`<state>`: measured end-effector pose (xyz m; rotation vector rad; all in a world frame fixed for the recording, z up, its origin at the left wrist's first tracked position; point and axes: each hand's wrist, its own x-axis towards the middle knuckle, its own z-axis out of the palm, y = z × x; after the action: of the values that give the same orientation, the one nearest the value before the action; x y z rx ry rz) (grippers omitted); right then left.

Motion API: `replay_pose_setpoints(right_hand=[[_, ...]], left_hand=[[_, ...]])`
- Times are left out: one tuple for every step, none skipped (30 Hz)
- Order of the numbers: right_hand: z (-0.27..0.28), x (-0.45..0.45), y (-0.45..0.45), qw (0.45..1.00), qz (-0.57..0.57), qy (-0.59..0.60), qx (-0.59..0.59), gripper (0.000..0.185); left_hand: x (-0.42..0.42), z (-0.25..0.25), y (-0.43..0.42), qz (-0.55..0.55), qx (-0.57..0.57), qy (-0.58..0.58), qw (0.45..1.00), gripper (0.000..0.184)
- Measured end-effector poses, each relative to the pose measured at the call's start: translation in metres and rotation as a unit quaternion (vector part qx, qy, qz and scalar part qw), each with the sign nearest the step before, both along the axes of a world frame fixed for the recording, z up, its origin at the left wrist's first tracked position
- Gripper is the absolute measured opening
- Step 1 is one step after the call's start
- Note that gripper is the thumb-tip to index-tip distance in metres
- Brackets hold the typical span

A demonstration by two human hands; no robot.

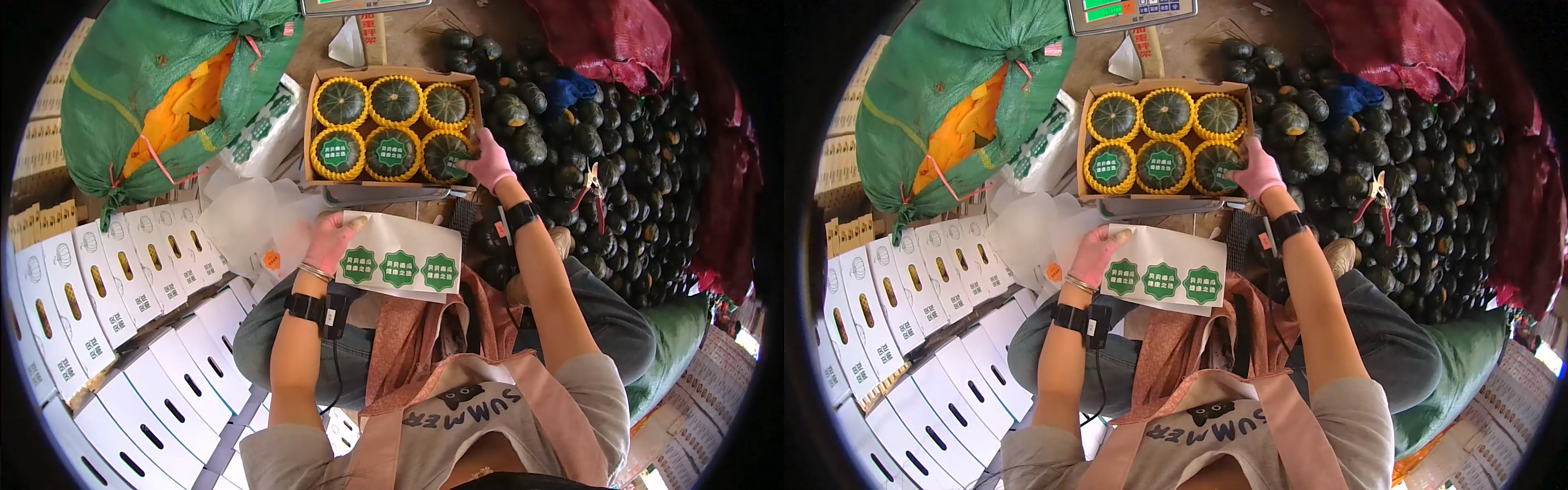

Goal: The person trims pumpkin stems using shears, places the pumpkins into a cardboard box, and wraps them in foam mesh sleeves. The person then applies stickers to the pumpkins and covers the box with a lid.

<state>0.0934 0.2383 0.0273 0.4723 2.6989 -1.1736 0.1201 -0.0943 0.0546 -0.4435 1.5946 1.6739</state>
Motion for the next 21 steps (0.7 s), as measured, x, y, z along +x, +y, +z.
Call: replay_pose_setpoints(right_hand=[[0.0,-0.005,-0.006,1.0,0.004,0.002,0.005,0.053],[0.0,-0.009,-0.01,1.0,0.001,-0.02,0.015,0.054],[0.001,-0.013,-0.014,0.999,-0.001,-0.043,0.024,0.054],[0.002,-0.015,-0.017,0.997,-0.003,-0.067,0.034,0.055],[-0.002,-0.016,-0.021,0.997,-0.009,-0.057,0.06,0.057],[-0.003,-0.017,-0.024,0.992,-0.014,-0.064,0.107,0.057],[0.011,-0.02,-0.032,0.985,-0.019,-0.071,0.155,0.057],[0.023,-0.021,-0.037,0.976,-0.025,-0.077,0.202,0.057],[0.028,-0.018,-0.037,0.975,-0.025,-0.059,0.211,0.046],[0.015,-0.012,-0.03,0.971,0.067,0.017,0.229,0.041],[-0.009,-0.005,-0.018,0.952,0.158,0.094,0.246,0.036],[-0.022,-0.002,-0.012,0.917,0.249,0.171,0.26,0.032],[-0.016,0.005,-0.015,0.924,0.232,0.147,0.266,0.025],[-0.01,0.011,-0.014,0.931,0.187,0.159,0.271,0.026],[-0.006,0.016,-0.009,0.935,0.142,0.171,0.275,0.026],[0.001,0.022,-0.008,0.938,0.096,0.183,0.278,0.027],[0.016,0.03,-0.011,0.975,0.038,0.142,0.165,0.03],[0.018,0.04,-0.007,0.985,0.029,0.167,0.037,0.044],[0.021,0.055,-0.002,0.981,0.042,0.099,-0.163,0.054],[0.032,0.069,-0.006,0.957,0.075,0.057,-0.276,0.062],[0.043,0.083,-0.01,0.92,0.096,0.004,-0.379,0.072]], left_hand=[[-0.001,0.003,0.002,0.003,0.004,-0.003,1.0,0.022],[-0.001,0.006,0.003,0.006,0.001,0.001,1.0,0.021],[-0.001,0.011,0.005,0.01,-0.002,0.005,1.0,0.019],[-0.001,0.015,0.007,0.014,-0.005,0.009,1.0,0.018],[-0.001,0.014,0.007,0.009,-0.008,0.007,1.0,0.018],[-0.001,0.014,0.006,0.004,-0.01,0.005,1.0,0.019],[-0.001,0.013,0.006,-0.002,-0.012,0.004,1.0,0.019],[-0.001,0.013,0.006,0.0,0.0,0.0,1.0,0.018],[0.0,0.014,0.006,0.001,0.013,-0.002,1.0,0.018],[-0.002,0.014,0.006,0.001,0.027,-0.002,1.0,0.018],[-0.004,0.011,0.005,-0.01,0.018,0.017,1.0,0.019],[-0.004,0.006,0.003,-0.019,0.008,0.036,0.999,0.02],[-0.003,0.008,0.003,-0.029,-0.004,0.051,0.998,0.02],[-0.002,0.01,0.002,-0.012,0.008,0.045,0.999,0.02],[-0.001,0.013,0.004,0.004,0.02,0.039,0.999,0.019],[-0.001,0.017,0.004,0.021,0.031,0.033,0.999,0.018],[-0.003,0.017,0.003,0.023,0.033,0.043,0.998,0.018],[-0.004,0.017,0.001,0.027,0.034,0.052,0.998,0.018],[-0.004,0.017,0.0,0.03,0.036,0.06,0.997,0.018],[-0.005,0.014,-0.002,0.033,0.02,0.069,0.997,0.018],[-0.008,0.01,-0.002,0.034,0.005,0.08,0.996,0.018]])
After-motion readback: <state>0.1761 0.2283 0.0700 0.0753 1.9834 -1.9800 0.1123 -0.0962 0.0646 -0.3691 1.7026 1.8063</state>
